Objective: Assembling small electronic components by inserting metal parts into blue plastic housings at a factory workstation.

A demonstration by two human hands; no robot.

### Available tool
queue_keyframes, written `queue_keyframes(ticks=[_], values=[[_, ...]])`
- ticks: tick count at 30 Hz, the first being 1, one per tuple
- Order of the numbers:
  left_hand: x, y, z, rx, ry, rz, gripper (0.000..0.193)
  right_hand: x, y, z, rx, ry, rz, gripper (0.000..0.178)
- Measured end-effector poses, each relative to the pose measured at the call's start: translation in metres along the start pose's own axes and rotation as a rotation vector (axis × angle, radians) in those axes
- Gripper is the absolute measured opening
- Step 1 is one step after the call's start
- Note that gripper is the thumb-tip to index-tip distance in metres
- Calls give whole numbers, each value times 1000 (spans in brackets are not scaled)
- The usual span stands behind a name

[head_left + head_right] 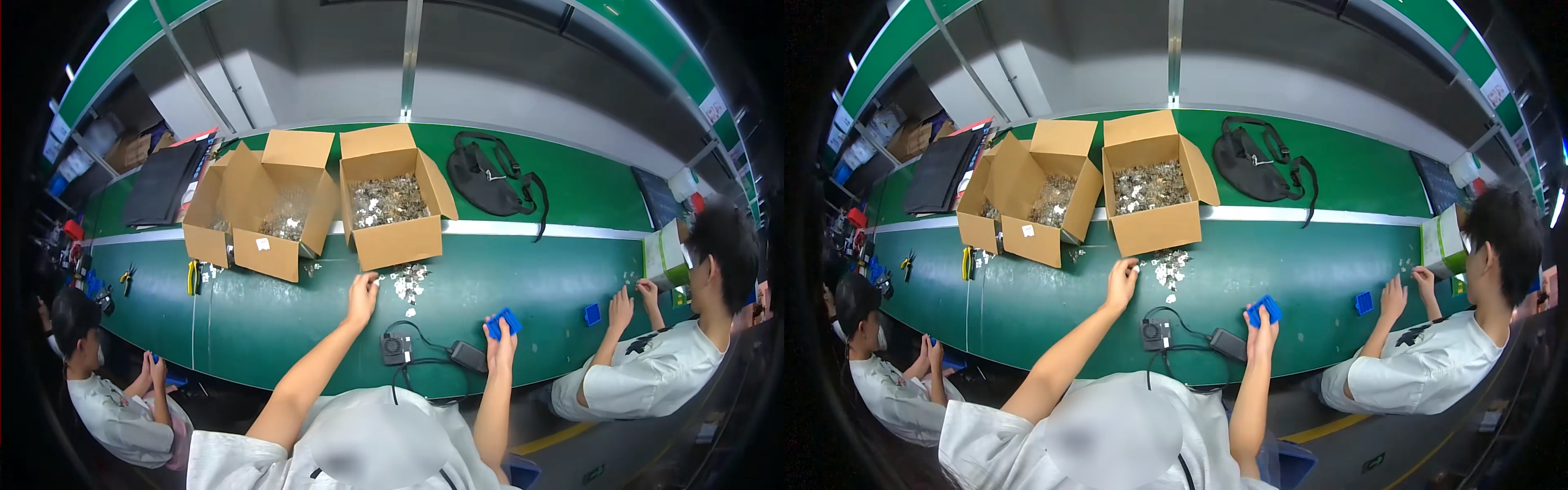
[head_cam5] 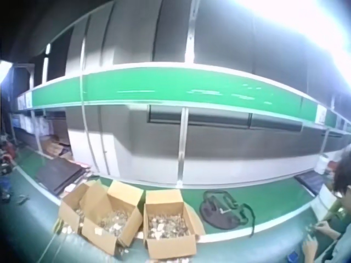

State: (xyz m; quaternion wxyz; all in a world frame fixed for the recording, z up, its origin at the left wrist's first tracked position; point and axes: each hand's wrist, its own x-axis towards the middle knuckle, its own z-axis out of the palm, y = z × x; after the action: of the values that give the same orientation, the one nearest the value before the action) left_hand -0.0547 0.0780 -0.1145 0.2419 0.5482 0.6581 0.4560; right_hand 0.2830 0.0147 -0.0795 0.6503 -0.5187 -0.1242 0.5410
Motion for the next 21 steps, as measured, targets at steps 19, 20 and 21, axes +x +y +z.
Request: queue_keyframes(ticks=[19,20,21], values=[[-35,-15,-26,-359,-48,-436,14,-92,-64,69,269,-541,280,64],[-46,-11,-31,-458,-17,-558,15,-95,-64,76,272,-563,291,64],[-57,-4,-35,-558,16,-678,17,-98,-63,80,244,-556,272,63]])
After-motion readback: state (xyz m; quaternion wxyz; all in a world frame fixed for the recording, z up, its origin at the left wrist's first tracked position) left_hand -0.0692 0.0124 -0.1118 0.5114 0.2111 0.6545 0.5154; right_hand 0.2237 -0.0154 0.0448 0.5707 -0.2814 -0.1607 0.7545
